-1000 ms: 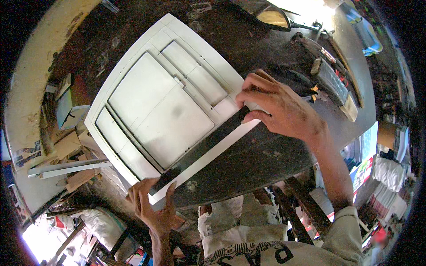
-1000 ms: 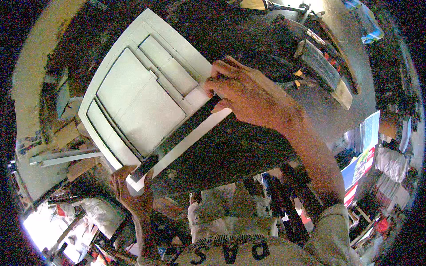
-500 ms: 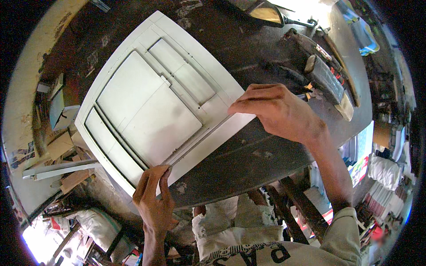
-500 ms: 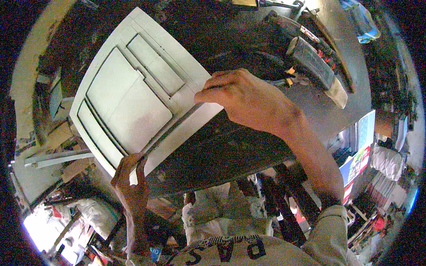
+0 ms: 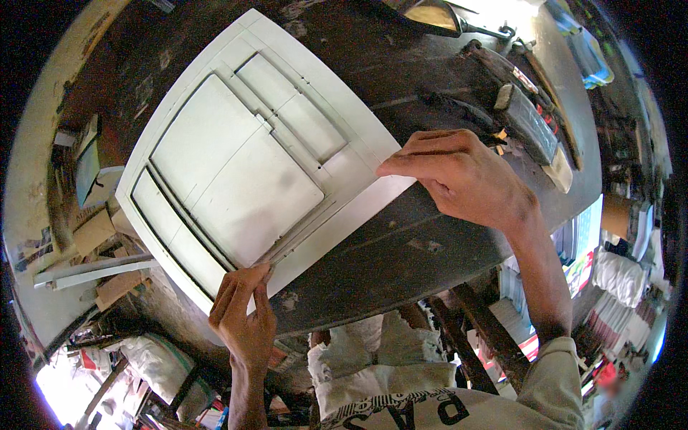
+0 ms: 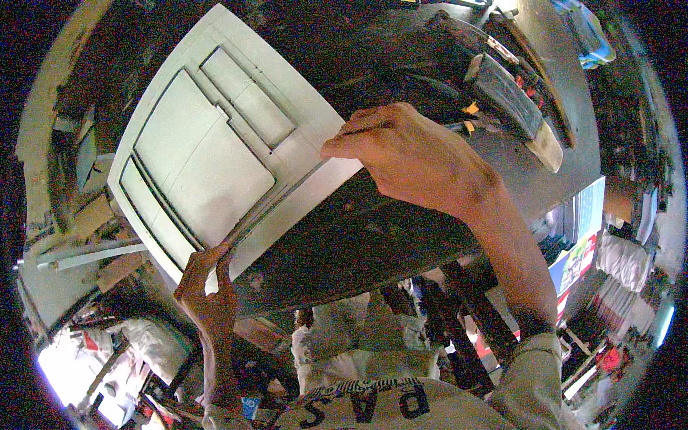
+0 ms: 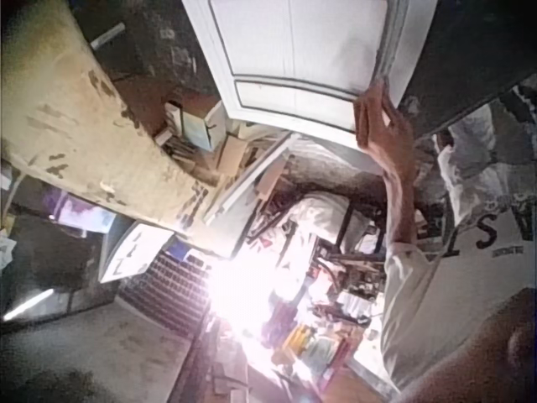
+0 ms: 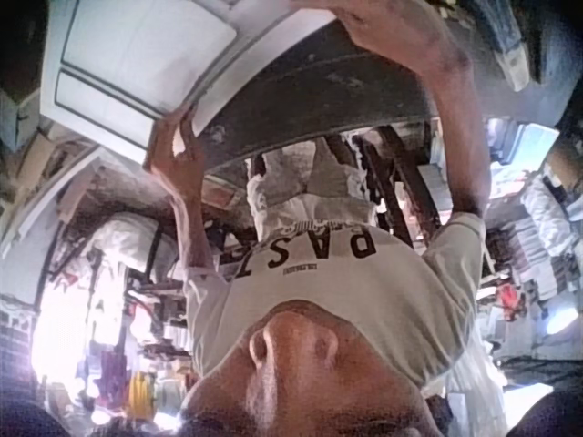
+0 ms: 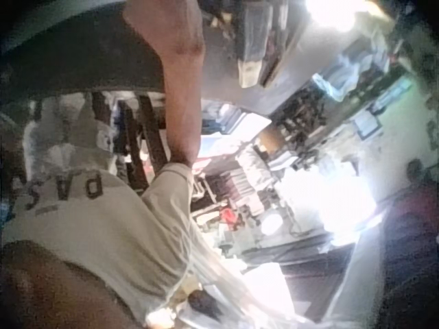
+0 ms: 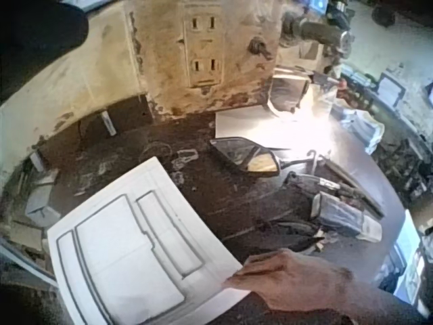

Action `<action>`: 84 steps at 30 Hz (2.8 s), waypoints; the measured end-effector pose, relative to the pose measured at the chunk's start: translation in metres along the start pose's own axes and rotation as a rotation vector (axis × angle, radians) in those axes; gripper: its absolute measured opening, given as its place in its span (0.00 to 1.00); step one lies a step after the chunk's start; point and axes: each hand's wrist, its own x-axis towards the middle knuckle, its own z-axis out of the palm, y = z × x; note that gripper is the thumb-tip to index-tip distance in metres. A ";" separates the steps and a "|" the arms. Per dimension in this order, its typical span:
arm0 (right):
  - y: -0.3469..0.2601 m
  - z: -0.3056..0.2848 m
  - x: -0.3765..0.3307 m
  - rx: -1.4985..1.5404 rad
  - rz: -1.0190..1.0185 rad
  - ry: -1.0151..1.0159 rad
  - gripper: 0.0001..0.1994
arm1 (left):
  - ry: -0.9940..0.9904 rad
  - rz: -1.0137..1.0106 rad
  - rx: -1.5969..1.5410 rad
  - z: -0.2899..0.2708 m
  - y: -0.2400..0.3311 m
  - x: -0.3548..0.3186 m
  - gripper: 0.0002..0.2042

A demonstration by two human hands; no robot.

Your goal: The person measures, grinds, and assembles thin metal strips into a rectangular white frame by hand. The person uses a measuring tool to check lengths, a bench grinder to smooth edges, and a mallet and hammer to secure the strips into the frame channels.

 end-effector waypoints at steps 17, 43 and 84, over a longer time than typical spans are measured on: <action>-0.111 0.072 -0.070 0.039 0.832 0.406 0.12 | -0.093 0.048 -0.079 -0.014 -0.012 -0.001 0.16; -0.143 0.102 0.033 0.975 0.852 0.327 0.09 | -0.161 0.025 -0.151 -0.019 -0.019 0.001 0.19; -0.845 0.079 0.224 0.351 -0.983 -0.828 0.10 | 1.597 -1.202 -0.470 -0.416 -0.082 -0.479 0.07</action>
